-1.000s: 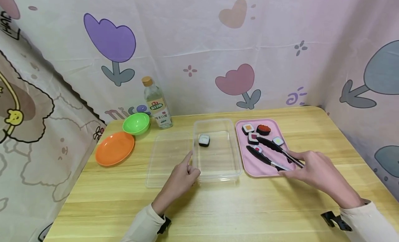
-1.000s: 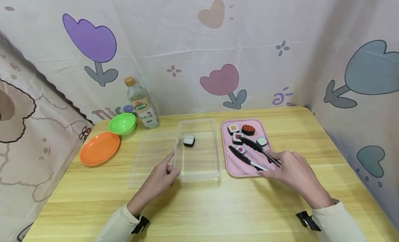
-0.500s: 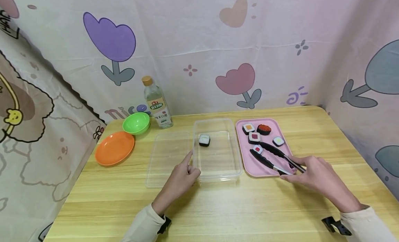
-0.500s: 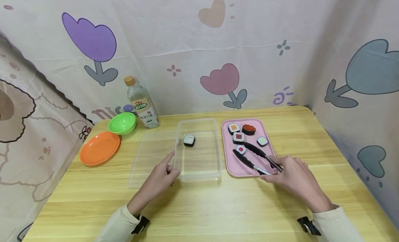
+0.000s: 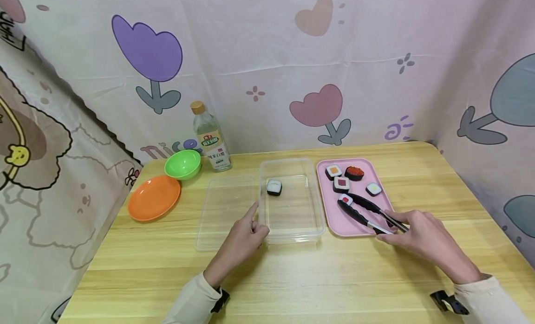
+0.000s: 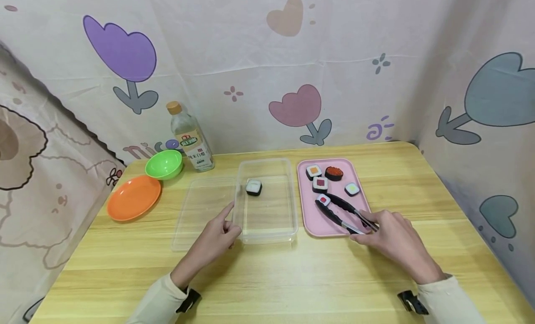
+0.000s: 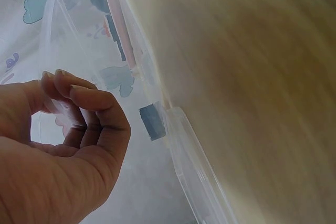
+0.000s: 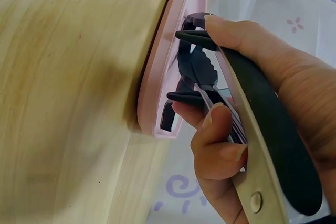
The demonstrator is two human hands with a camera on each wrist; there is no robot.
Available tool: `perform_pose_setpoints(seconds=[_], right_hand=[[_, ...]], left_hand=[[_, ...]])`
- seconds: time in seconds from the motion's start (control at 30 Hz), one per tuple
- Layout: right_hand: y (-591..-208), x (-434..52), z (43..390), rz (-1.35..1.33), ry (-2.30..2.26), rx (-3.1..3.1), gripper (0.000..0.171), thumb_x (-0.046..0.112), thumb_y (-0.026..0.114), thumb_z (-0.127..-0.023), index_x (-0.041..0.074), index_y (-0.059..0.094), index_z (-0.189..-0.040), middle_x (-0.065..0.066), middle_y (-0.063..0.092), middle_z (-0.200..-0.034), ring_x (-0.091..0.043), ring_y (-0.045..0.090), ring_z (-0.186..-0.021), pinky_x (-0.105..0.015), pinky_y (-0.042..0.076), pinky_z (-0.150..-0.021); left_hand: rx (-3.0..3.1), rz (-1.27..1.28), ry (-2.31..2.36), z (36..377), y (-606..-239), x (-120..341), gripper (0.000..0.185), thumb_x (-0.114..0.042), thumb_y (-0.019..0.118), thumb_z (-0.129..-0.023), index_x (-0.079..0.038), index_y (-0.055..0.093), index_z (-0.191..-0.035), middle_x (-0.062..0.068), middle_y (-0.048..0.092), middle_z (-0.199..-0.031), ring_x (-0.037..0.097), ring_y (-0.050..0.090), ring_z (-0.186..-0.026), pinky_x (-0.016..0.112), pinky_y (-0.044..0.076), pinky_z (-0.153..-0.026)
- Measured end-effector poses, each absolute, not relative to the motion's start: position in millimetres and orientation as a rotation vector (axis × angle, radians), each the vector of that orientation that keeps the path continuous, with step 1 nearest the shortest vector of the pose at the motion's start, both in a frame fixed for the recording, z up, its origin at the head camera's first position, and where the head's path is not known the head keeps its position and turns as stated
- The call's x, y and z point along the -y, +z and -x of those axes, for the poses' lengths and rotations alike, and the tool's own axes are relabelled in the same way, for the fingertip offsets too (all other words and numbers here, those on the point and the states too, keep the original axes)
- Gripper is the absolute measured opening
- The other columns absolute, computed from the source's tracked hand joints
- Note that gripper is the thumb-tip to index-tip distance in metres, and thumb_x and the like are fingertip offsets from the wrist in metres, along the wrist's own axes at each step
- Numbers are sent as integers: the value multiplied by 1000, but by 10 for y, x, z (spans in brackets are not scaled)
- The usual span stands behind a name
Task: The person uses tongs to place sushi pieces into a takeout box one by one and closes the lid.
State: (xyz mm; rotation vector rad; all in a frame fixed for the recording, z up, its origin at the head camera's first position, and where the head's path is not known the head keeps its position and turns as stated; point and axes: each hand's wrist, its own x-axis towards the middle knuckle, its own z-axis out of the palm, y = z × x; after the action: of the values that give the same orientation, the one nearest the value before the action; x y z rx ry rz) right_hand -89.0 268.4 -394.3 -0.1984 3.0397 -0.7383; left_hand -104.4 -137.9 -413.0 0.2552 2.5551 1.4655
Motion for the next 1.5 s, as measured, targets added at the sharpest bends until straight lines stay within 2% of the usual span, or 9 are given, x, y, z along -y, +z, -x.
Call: perform_pose_setpoints(seconds=[0.37,0.63,0.7,0.73,0.77,0.83,0.87,1.4,1.5], right_hand=[[-3866,-2695,891,176,-730,-3038,76,48,87,-72,-3,68,-126,-37,58,-125,-19,39,-63,-31,32,-54],[-3757,-2725,855,145,-744,-3008,77,47,85,-76,0,64,-133,-38,56,-127,-16,32,-57,-33,29,-50],[-3724,-2734,855,143,-738,-3010,78,48,85,-76,1,64,-134,-39,65,-105,-15,30,-53,-33,29,-50],[-3705,-2735,856,139,-734,-3012,79,49,85,-75,1,64,-134,-34,67,-90,-14,29,-52,-33,29,-49],[-3684,-2734,857,139,-728,-3013,79,49,85,-75,1,64,-134,-26,65,-75,-12,28,-50,-33,29,-49],[-3644,-2729,866,147,-707,-3022,79,50,85,-75,1,64,-134,-8,54,-58,-10,24,-47,-33,29,-48],[-3623,-2725,874,151,-699,-3026,79,49,85,-75,1,64,-134,0,47,-55,-8,23,-46,-33,29,-48],[-3364,-2536,1025,217,-718,-3050,78,51,85,-75,3,65,-133,11,24,-50,-8,23,-44,-33,29,-47],[-3319,-2490,1061,247,-720,-3057,77,51,85,-75,4,66,-134,12,24,-50,-8,22,-44,-33,29,-47]], left_hand=[[-2552,-252,1476,1043,-4120,1373,78,-10,54,-91,-5,20,-161,-7,39,-56,5,30,-49,24,30,-50],[-2554,-256,1477,1050,-4131,1373,78,-9,54,-91,-5,21,-161,-7,40,-56,4,30,-48,24,30,-49],[-2552,-254,1477,1053,-4130,1369,78,-10,54,-91,-5,21,-161,-7,40,-56,5,30,-48,23,30,-49],[-2552,-253,1477,1054,-4129,1367,78,-10,54,-91,-5,20,-161,-7,40,-56,5,30,-48,23,30,-49],[-2551,-252,1477,1055,-4128,1366,78,-10,54,-91,-4,20,-161,-7,40,-56,6,30,-49,23,30,-50],[-2548,-250,1479,1057,-4127,1363,78,-11,54,-91,-4,20,-161,-7,40,-56,6,31,-49,23,30,-50],[-2547,-249,1479,1057,-4128,1363,78,-11,54,-91,-4,20,-161,-7,40,-56,7,31,-49,23,30,-49],[-2541,-242,1486,1044,-4129,1379,78,-9,55,-91,-7,21,-162,-7,38,-56,5,30,-49,24,30,-51],[-2537,-244,1486,1045,-4130,1377,78,-9,55,-91,-8,20,-162,-7,39,-56,4,30,-48,24,30,-50]])
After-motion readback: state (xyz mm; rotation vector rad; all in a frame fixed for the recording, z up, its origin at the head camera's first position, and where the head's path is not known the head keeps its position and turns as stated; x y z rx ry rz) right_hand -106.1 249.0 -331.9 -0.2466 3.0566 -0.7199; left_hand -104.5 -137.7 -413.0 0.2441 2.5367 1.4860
